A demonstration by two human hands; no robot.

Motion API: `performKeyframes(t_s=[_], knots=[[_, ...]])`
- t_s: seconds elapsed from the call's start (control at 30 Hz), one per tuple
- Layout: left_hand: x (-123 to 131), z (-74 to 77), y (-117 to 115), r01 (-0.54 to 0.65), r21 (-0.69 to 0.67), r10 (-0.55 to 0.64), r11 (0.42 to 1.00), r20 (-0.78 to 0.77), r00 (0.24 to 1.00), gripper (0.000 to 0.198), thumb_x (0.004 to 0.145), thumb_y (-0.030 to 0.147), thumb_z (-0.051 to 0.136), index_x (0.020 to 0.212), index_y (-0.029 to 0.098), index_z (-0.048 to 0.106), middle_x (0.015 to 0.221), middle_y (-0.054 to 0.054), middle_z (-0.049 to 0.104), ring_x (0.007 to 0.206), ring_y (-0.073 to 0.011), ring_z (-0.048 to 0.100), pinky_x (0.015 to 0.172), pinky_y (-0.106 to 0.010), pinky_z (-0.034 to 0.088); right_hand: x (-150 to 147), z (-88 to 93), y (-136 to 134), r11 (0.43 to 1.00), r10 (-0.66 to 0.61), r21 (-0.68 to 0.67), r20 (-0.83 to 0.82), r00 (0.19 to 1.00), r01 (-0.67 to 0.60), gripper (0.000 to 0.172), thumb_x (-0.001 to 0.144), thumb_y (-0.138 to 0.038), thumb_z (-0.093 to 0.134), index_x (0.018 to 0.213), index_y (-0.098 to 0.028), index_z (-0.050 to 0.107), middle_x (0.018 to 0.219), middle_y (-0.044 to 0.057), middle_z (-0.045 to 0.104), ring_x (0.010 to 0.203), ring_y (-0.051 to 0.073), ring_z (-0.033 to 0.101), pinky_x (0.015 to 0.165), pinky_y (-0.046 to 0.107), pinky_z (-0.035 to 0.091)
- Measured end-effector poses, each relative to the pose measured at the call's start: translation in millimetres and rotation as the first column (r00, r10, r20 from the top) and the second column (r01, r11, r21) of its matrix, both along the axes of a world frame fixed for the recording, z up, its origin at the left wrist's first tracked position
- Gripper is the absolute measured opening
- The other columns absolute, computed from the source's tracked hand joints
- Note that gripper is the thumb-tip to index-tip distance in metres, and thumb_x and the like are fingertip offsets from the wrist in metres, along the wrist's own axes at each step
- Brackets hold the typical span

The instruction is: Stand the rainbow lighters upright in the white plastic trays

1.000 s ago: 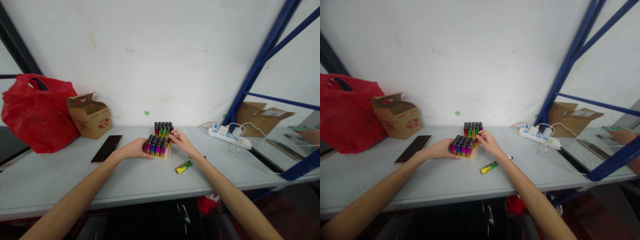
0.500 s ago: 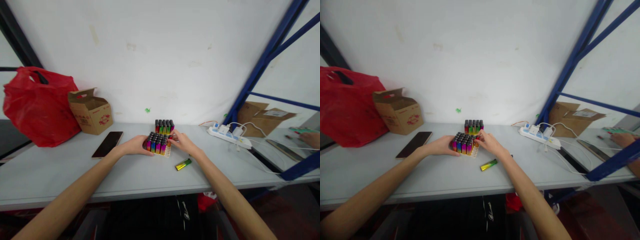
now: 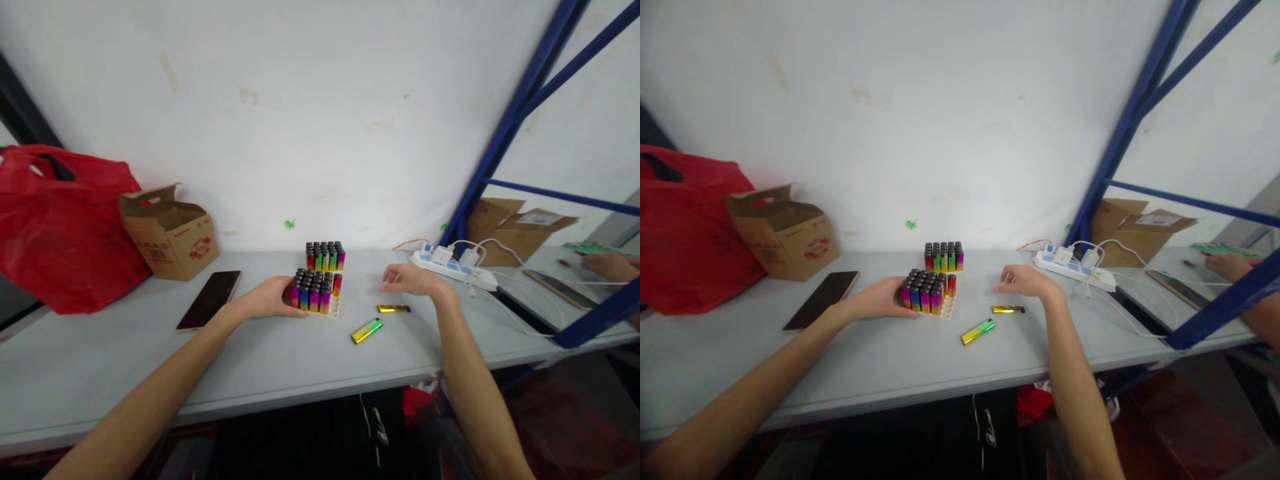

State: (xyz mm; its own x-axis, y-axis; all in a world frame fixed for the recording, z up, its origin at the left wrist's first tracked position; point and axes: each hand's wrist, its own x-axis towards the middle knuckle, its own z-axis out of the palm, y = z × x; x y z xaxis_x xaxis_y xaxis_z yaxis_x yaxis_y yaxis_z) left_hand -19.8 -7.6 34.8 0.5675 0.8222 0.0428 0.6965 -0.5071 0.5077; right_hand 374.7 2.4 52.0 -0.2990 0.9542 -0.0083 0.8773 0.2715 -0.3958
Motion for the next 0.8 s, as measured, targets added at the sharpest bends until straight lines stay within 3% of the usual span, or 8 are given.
performKeyframes(t_s=[0.1,0.27,0.37,0.5,0.6,0.7,0.8], knots=[[-0.4,-0.8,0.5,0.002,-0.015,-0.002,1.0,0.022,1.0,0.069,0.062,0.064,0.078,0.114,0.021,0.068,0.108,-0.005,0.076,0.095,-0.0304,0.069,0.079,-0.033,0.049,12.7,3.7,-7.1,0.969,0.157,-0.171,-0.135,0.978,-0.179,0.045,0.071,-0.054,0.081,0.098,-0.02,0.072,0.098,0.008,0.075,0.088,0.023,0.069,0.074,0.031,0.052],[-1.9,-4.7,2.7,0.008,-0.027,-0.006,1.0,0.07,0.998,0.067,0.06,0.061,0.079,0.114,0.022,0.068,0.103,-0.004,0.076,0.093,-0.0298,0.069,0.078,-0.033,0.049,17.8,0.5,-19.9,0.965,0.116,-0.241,0.031,0.993,-0.105,0.032,0.063,-0.038,0.085,0.087,-0.021,0.074,0.09,0.007,0.075,0.084,0.025,0.067,0.072,0.032,0.05],[-1.7,-5.2,3.0,0.019,-0.034,-0.017,0.999,0.065,0.998,0.067,0.061,0.062,0.079,0.114,0.023,0.068,0.107,-0.004,0.076,0.096,-0.0299,0.069,0.08,-0.033,0.05,23.5,-7.0,-24.1,0.984,0.104,-0.151,0.037,0.994,-0.097,0.025,0.073,-0.04,0.077,0.085,-0.02,0.07,0.091,0.008,0.074,0.084,0.025,0.067,0.073,0.033,0.049],[-1.7,-4.8,2.6,-0.003,-0.008,0.003,1.0,0.03,1.0,0.067,0.061,0.066,0.078,0.109,0.021,0.068,0.108,-0.006,0.075,0.096,-0.0313,0.068,0.08,-0.034,0.049,29.1,-8.8,-18.6,0.99,0.113,-0.064,-0.157,0.981,-0.125,0.035,0.088,-0.052,0.061,0.099,-0.018,0.062,0.081,0.007,0.073,0.071,0.02,0.065,0.065,0.03,0.047],[-2.5,-5.2,3.1,-0.01,0.018,0.01,1.0,0.011,1.0,0.067,0.061,0.067,0.078,0.107,0.02,0.068,0.107,-0.007,0.075,0.094,-0.0305,0.069,0.078,-0.034,0.049,19.6,-1.0,-4.5,0.993,0.12,0.036,-0.324,0.938,-0.115,0.044,0.087,-0.059,0.063,0.1,-0.017,0.063,0.066,0.002,0.067,0.06,0.017,0.06,0.057,0.027,0.043],[-3.0,-5.4,3.4,-0.004,0.01,0.004,1.0,0.009,1.0,0.066,0.062,0.068,0.078,0.107,0.02,0.067,0.106,-0.007,0.075,0.094,-0.0302,0.069,0.077,-0.033,0.05,-4.4,9.7,15.1,0.982,0.168,0.164,-0.529,0.832,-0.094,0.046,0.08,-0.06,0.071,0.098,-0.017,0.068,0.067,0.0,0.062,0.061,0.016,0.058,0.058,0.028,0.044],[-3.1,-5.2,3.3,0.008,-0.007,-0.008,1.0,0.022,1.0,0.066,0.063,0.067,0.079,0.109,0.021,0.067,0.108,-0.006,0.075,0.096,-0.0309,0.069,0.078,-0.033,0.05,-35.7,12.9,34.7,0.969,0.185,0.246,-0.722,0.667,-0.003,0.041,0.076,-0.058,0.076,0.085,-0.019,0.069,0.066,-0.002,0.057,0.063,0.014,0.052,0.062,0.028,0.045]])
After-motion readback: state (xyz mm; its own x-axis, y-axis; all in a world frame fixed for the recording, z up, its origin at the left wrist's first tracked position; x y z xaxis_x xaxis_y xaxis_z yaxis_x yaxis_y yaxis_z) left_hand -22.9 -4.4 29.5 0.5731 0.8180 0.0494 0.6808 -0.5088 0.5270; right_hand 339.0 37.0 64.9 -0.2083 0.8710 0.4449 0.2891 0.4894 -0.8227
